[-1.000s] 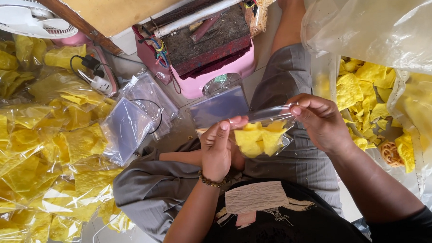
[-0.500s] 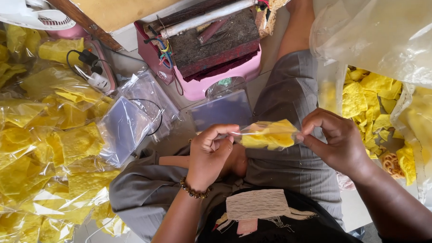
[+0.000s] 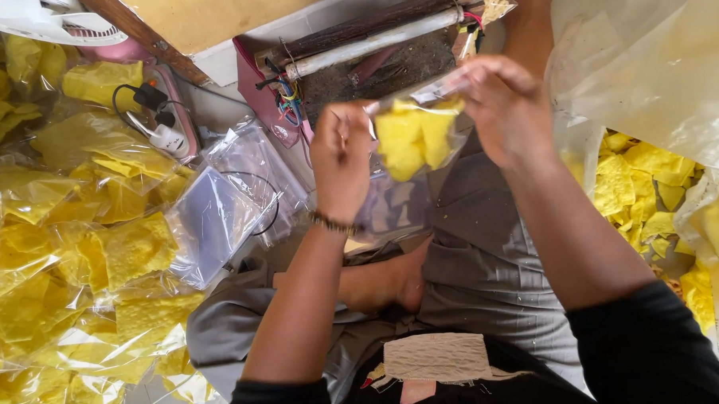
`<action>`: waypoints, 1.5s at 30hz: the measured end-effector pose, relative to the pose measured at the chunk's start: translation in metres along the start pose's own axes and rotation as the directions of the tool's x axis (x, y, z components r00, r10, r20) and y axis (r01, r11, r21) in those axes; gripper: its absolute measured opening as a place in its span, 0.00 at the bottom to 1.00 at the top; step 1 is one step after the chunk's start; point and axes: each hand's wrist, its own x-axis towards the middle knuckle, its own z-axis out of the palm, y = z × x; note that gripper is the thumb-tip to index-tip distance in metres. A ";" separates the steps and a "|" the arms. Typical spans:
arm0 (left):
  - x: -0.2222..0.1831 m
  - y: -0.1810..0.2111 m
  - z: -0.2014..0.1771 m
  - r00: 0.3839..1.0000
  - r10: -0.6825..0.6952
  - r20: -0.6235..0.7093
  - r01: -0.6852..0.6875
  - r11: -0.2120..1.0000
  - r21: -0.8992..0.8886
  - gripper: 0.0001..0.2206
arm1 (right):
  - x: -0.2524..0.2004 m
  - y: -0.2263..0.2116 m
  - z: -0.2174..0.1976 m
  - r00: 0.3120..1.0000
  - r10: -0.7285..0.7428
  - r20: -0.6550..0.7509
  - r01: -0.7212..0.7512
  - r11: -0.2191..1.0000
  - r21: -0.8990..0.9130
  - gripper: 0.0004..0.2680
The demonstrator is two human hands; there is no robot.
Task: Manually filling small plastic bags with yellow snacks and sealing them using a heat sealing machine.
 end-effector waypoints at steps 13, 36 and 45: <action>0.059 -0.078 0.023 0.694 -0.627 -0.354 0.102 0.573 -0.813 0.13 | 0.064 0.067 0.023 0.832 0.267 -0.487 -0.279 0.959 0.049 0.04; -0.066 0.011 0.019 0.892 -0.274 -0.360 0.146 0.928 -0.343 0.04 | -0.045 -0.010 0.070 0.868 -0.441 0.226 0.451 0.512 -0.731 0.14; -0.130 0.066 -0.006 0.881 -0.272 -0.388 -0.049 0.761 -0.646 0.06 | -0.107 -0.031 0.034 0.790 -0.448 0.419 0.582 0.334 -0.741 0.09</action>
